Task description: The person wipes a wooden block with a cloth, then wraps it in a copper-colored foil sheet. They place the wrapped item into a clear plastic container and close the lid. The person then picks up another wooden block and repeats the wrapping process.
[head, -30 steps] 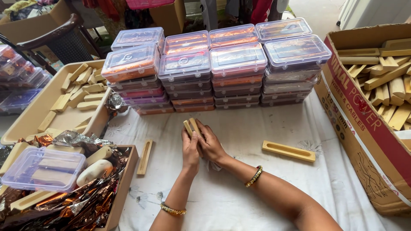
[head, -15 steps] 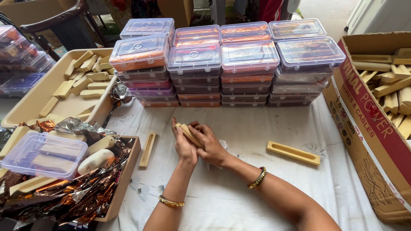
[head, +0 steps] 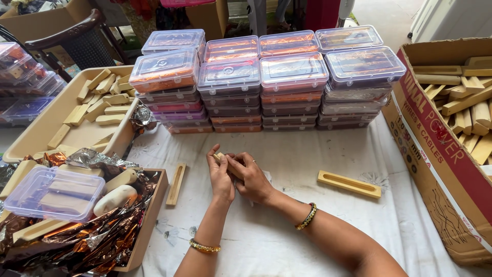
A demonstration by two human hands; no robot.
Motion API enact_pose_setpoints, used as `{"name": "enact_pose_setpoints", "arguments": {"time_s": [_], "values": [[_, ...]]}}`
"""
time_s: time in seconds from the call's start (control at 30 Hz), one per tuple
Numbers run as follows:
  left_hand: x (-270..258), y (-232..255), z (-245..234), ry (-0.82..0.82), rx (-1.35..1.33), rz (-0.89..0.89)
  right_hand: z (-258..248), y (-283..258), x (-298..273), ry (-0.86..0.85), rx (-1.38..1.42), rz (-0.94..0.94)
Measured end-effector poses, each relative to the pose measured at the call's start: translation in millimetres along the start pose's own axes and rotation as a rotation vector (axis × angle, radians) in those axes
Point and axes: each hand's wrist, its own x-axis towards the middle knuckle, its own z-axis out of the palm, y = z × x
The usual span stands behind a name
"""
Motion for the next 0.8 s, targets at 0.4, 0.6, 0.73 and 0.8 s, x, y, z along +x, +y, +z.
{"name": "enact_pose_setpoints", "arguments": {"time_s": [0.4, 0.6, 0.73, 0.8], "values": [[13, 9, -17, 0.227, -0.110, -0.033, -1, -7, -1, 0.090, 0.080, -0.015], [20, -10, -30, 0.181, -0.101, -0.083, -2, -6, 0, 0.118, 0.032, -0.022], [16, 1, -22, 0.181, -0.033, -0.111, 1, 1, 0, 0.088, -0.022, -0.038], [15, 4, -22, 0.177, -0.029, -0.111, 1, 1, 0, 0.088, -0.019, -0.044]]}}
